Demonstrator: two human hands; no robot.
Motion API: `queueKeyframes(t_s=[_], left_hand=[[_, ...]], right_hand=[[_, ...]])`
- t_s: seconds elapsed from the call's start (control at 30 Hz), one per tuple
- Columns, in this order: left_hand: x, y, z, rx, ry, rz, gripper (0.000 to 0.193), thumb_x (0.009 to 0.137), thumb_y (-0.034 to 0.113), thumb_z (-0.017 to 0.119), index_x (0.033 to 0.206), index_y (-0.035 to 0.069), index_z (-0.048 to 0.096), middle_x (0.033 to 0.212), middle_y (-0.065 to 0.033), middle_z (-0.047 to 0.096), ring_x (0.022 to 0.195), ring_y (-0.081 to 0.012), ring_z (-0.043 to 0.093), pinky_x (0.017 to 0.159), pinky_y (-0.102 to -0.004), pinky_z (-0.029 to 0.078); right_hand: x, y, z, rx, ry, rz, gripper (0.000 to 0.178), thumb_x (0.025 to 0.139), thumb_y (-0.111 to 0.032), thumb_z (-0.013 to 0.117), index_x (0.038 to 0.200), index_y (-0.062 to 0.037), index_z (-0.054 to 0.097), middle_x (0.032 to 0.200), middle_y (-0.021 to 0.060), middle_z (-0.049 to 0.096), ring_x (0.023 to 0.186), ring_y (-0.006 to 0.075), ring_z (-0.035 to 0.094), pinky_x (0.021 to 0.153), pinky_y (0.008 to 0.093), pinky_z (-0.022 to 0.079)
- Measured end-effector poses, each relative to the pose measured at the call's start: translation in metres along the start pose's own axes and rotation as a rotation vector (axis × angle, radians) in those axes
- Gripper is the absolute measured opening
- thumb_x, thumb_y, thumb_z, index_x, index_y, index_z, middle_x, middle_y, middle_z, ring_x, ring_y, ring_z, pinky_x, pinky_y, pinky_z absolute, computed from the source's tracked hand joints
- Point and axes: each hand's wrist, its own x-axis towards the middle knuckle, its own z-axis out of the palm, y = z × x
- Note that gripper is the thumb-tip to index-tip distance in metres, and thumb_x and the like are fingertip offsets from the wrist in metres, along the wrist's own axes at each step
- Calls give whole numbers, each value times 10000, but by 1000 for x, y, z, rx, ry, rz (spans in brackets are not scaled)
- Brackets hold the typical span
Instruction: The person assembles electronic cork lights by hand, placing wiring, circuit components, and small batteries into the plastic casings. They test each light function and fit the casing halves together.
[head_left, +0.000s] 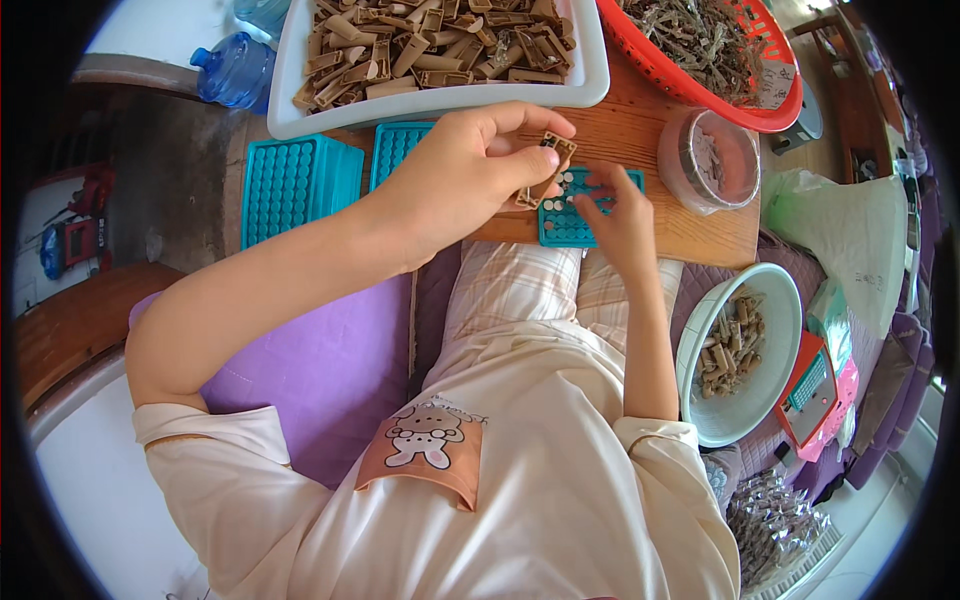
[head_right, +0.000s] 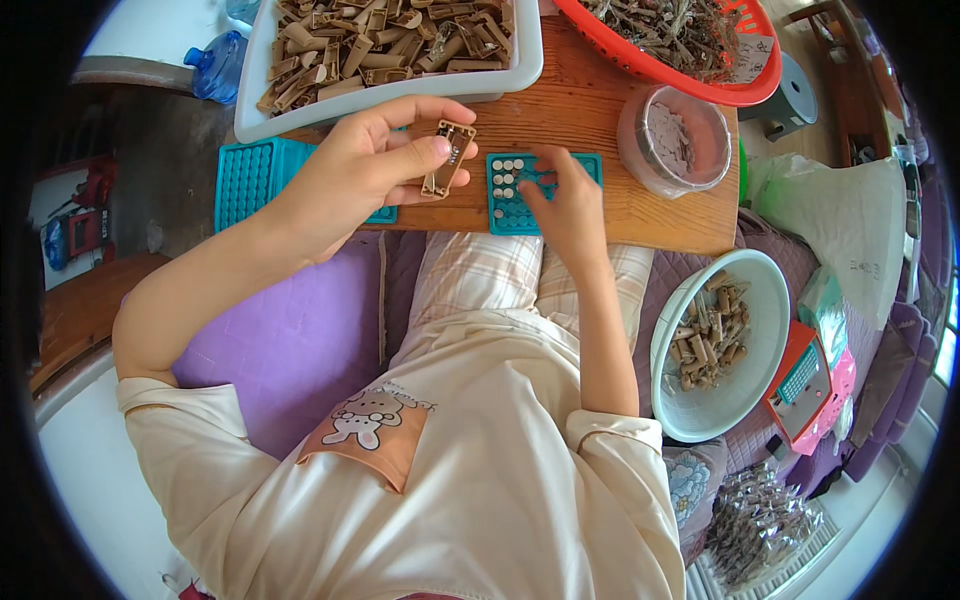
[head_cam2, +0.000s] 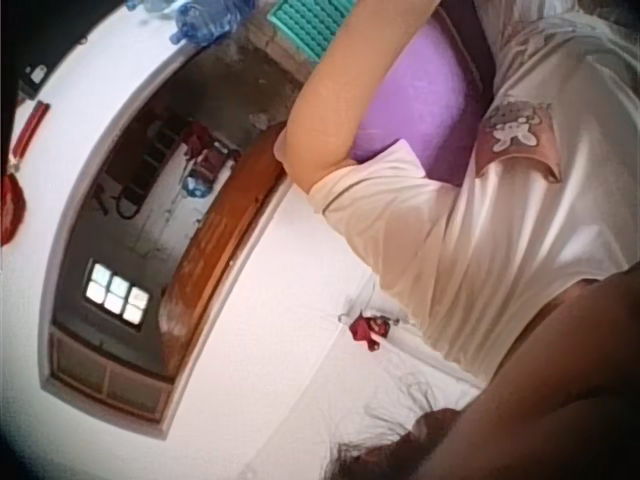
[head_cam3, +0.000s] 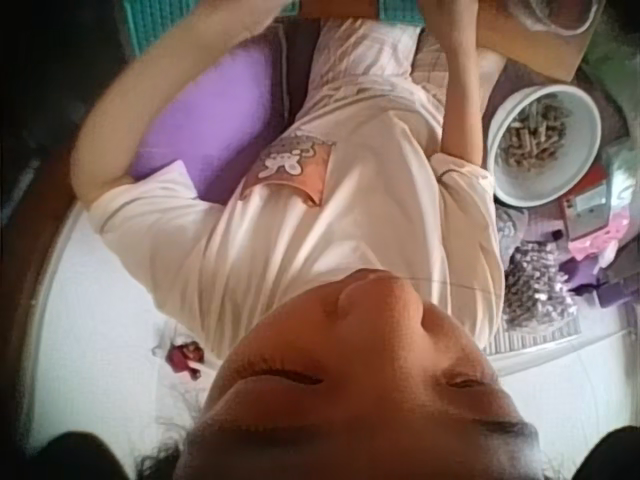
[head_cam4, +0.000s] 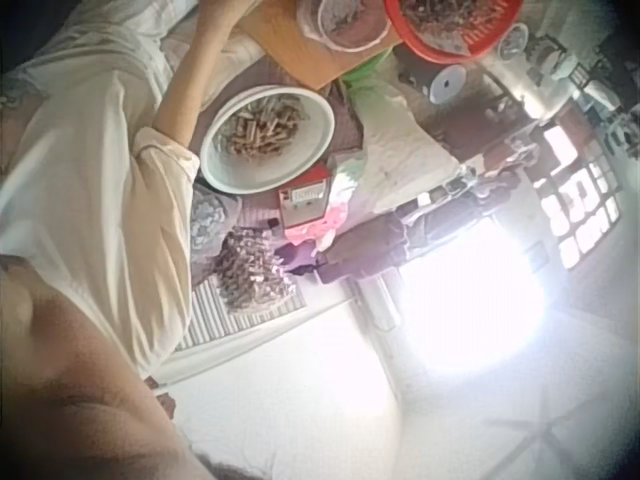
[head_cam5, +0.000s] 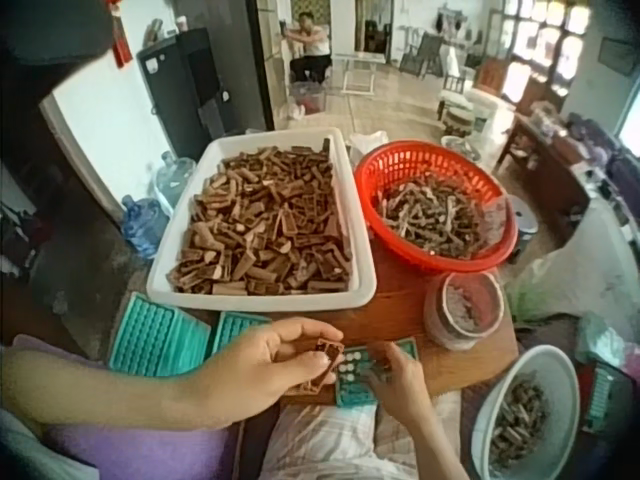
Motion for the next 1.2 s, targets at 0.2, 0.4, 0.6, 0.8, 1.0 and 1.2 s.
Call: queueKeyframes(t_s=[0.2,0.4,0.6,0.8,1.0,1.2], left_hand=[[7,-5,-3,-74,20,-207,275,853,209,463,1093,76,455,981,-59,544,848,-122,556,763,-273,447],[7,-4,-2,-115,19,-227,338,839,239,487,1125,68,434,960,-60,547,823,-118,563,718,-253,474],[5,-5,1,-77,-76,-194,356,828,175,509,1137,24,421,917,-43,552,827,-106,556,716,-237,480],[4,-1,3,-83,-57,-212,290,831,110,481,1097,-2,452,868,-31,557,801,-82,547,722,-227,472],[2,-8,4,28,-94,-116,238,795,40,438,1021,-17,485,869,-61,557,742,-80,536,701,-214,457],[5,-8,4,8,-99,-120,237,777,21,428,1003,-21,488,857,-70,554,717,-81,525,679,-213,452]], right_hand=[[-5,10,22,-316,114,-176,239,688,-24,566,919,-53,515,788,105,560,694,277,549,589,335,446],[-11,-24,12,332,338,-67,183,725,35,554,900,-3,516,804,85,584,719,152,583,608,257,472],[-17,-83,5,427,560,-395,191,673,80,594,846,19,539,805,99,596,738,171,597,645,249,479],[-13,-77,2,185,426,-603,159,682,98,549,814,10,547,806,107,605,782,215,602,678,271,474],[7,-33,-11,329,381,-64,197,720,27,543,912,-1,509,837,98,598,754,155,580,661,246,456],[11,7,16,-118,191,51,313,650,-112,646,909,-24,492,758,112,569,673,216,557,569,296,436]])
